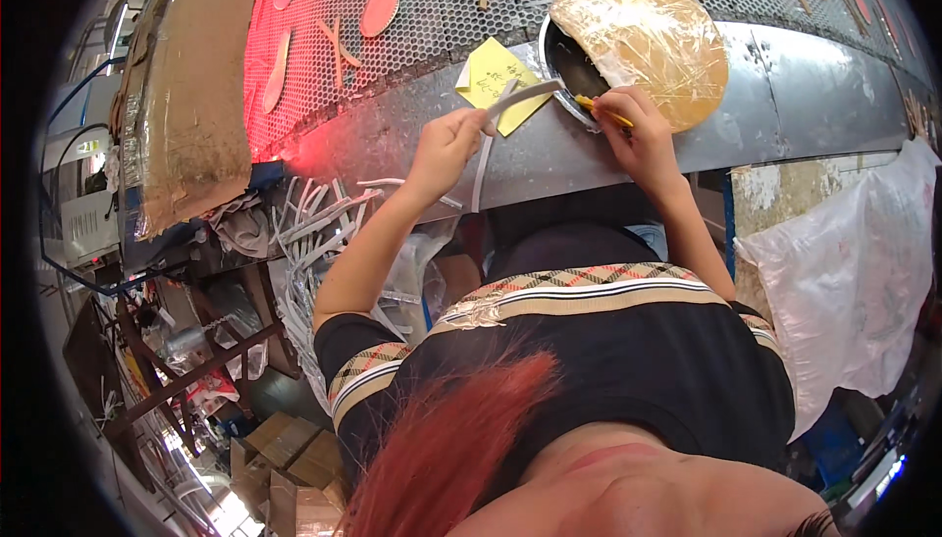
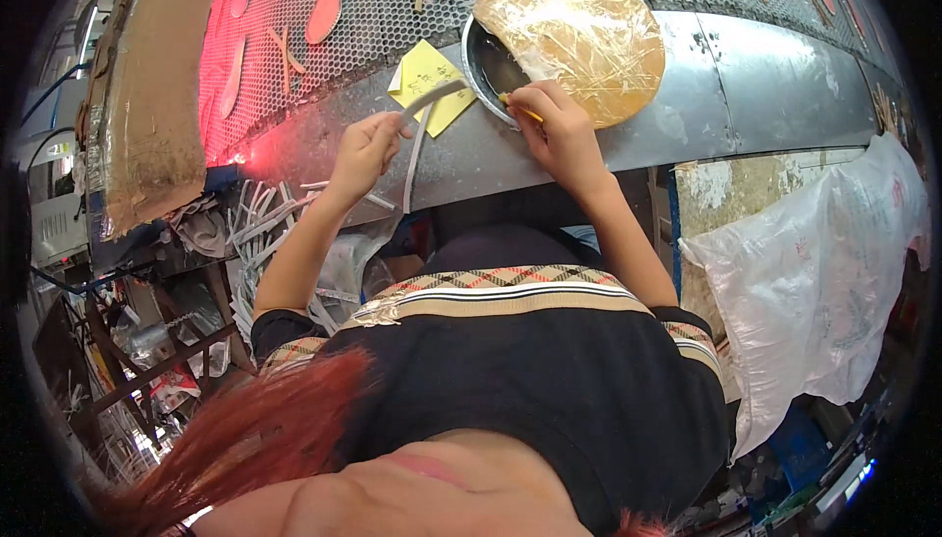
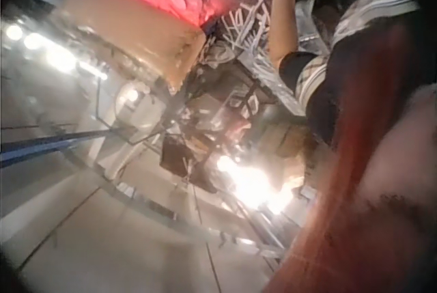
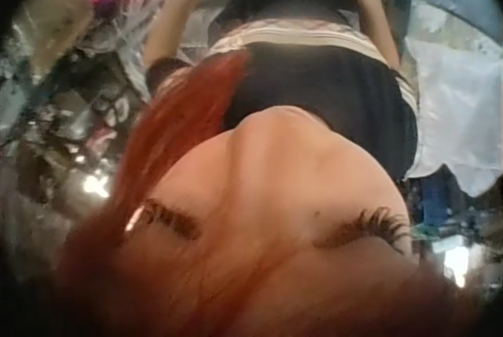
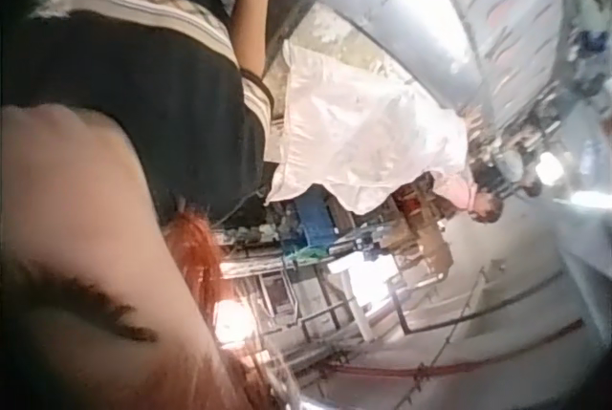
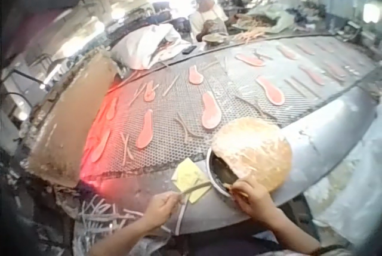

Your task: Applying glue to thin material strips used for shoe manufacturing.

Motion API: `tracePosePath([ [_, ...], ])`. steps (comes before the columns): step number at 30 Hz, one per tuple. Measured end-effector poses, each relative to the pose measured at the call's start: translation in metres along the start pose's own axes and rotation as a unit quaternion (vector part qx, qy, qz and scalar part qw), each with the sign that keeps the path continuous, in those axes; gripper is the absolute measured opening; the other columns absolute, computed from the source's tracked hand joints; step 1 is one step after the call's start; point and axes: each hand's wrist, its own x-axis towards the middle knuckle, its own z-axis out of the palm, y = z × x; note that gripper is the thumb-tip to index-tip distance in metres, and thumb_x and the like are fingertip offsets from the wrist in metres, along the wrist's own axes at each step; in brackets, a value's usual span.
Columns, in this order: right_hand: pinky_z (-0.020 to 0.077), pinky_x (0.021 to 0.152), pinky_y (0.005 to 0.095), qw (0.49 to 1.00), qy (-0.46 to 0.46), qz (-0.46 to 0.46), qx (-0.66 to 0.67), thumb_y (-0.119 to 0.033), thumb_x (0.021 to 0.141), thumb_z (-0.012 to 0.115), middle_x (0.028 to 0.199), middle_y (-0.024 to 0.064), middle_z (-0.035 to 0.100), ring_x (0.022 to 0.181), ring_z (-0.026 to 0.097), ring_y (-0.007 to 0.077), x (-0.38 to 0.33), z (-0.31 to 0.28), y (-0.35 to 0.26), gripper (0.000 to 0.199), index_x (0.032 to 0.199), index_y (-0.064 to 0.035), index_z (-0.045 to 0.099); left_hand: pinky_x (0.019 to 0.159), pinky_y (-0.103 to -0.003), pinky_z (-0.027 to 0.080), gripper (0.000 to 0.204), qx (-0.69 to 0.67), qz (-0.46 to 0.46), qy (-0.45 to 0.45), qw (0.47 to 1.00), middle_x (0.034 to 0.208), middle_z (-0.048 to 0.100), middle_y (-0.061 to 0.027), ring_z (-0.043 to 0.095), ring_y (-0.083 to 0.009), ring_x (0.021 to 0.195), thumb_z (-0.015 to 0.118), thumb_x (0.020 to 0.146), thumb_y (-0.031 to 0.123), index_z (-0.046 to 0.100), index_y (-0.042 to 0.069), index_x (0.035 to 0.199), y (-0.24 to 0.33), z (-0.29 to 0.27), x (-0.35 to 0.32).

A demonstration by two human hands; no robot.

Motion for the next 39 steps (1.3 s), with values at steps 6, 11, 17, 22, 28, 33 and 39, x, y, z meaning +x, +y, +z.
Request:
tracePosePath([
  [6, 0.0495, 0.072, 0.0305, 0.991, 0.123, -0.003, 0.054, 0.003, 0.08, 0.066, 0.093, 0.0122, 0.062, 0.084, 0.062, 0.0253, 0.001, 0.0, -0.004, 0.017, 0.095, -0.0023, 0.06, 0.042, -0.023, 0.021, 0.04, 0.139, -0.033, 0.007, 0.99, 0.047, 0.036, 0.0081, 0.029, -0.0024, 0.043, 0.056, 0.093, 0.032, 0.062, 0.004, 0.066, -0.004, 0.011, 0.012],
  [11, 0.0491, 0.077, 0.0309, 0.986, 0.138, 0.015, 0.095, 0.003, 0.08, 0.066, 0.095, 0.0114, 0.062, 0.087, 0.062, 0.0246, 0.009, 0.008, -0.001, 0.018, 0.096, -0.0022, 0.06, 0.043, -0.025, 0.021, 0.043, 0.187, -0.032, 0.022, 0.982, 0.046, 0.036, 0.0076, 0.03, -0.0035, 0.044, 0.059, 0.09, 0.035, 0.062, 0.004, 0.06, -0.006, 0.013, 0.017],
  [17, 0.0511, 0.07, 0.0348, 0.996, 0.079, 0.01, 0.039, 0.002, 0.081, 0.064, 0.091, 0.0144, 0.062, 0.082, 0.064, 0.0288, 0.016, 0.014, -0.002, 0.018, 0.098, -0.0025, 0.057, 0.047, -0.028, 0.029, 0.042, 0.196, -0.032, 0.003, 0.98, 0.047, 0.041, 0.0032, 0.037, -0.0069, 0.046, 0.056, 0.091, 0.035, 0.064, 0.002, 0.066, -0.005, 0.01, 0.019],
  [22, 0.05, 0.066, 0.0355, 0.997, 0.075, 0.013, 0.022, 0.0, 0.083, 0.061, 0.09, 0.0145, 0.062, 0.078, 0.063, 0.0323, 0.017, 0.005, 0.007, 0.013, 0.095, -0.003, 0.057, 0.061, -0.029, 0.038, 0.035, -0.063, 0.038, 0.08, 0.994, 0.064, 0.044, 0.0007, 0.042, -0.0122, 0.06, 0.043, 0.099, 0.034, 0.055, 0.003, 0.087, -0.014, 0.009, 0.026],
  [28, 0.0505, 0.068, 0.0348, 0.998, -0.023, -0.012, -0.049, 0.002, 0.081, 0.063, 0.087, 0.0121, 0.063, 0.079, 0.064, 0.0282, 0.013, -0.001, 0.001, 0.013, 0.092, -0.0036, 0.059, 0.084, -0.032, 0.036, 0.029, -0.42, 0.277, 0.089, 0.86, 0.088, 0.041, -0.0047, 0.041, -0.0168, 0.086, 0.033, 0.102, 0.035, 0.041, 0.007, 0.098, 0.001, 0.056, 0.065],
  [33, 0.0505, 0.074, 0.0297, 0.983, 0.171, -0.012, 0.062, 0.005, 0.08, 0.064, 0.09, 0.0102, 0.065, 0.082, 0.065, 0.0222, 0.017, 0.008, 0.004, 0.016, 0.092, -0.0028, 0.059, 0.085, -0.033, 0.037, 0.028, -0.082, 0.312, 0.173, 0.931, 0.095, 0.037, -0.006, 0.04, -0.016, 0.088, 0.03, 0.102, 0.035, 0.031, 0.007, 0.099, -0.011, 0.084, 0.063],
  [39, 0.0504, 0.073, 0.0273, 0.98, 0.117, 0.08, 0.143, 0.003, 0.082, 0.063, 0.09, 0.0104, 0.065, 0.083, 0.065, 0.0182, 0.024, 0.022, 0.006, 0.014, 0.094, -0.0018, 0.058, 0.086, -0.033, 0.034, 0.04, -0.028, 0.306, 0.147, 0.94, 0.098, 0.032, -0.0092, 0.037, -0.0181, 0.09, 0.029, 0.101, 0.039, 0.033, -0.001, 0.108, -0.025, 0.089, 0.065],
])
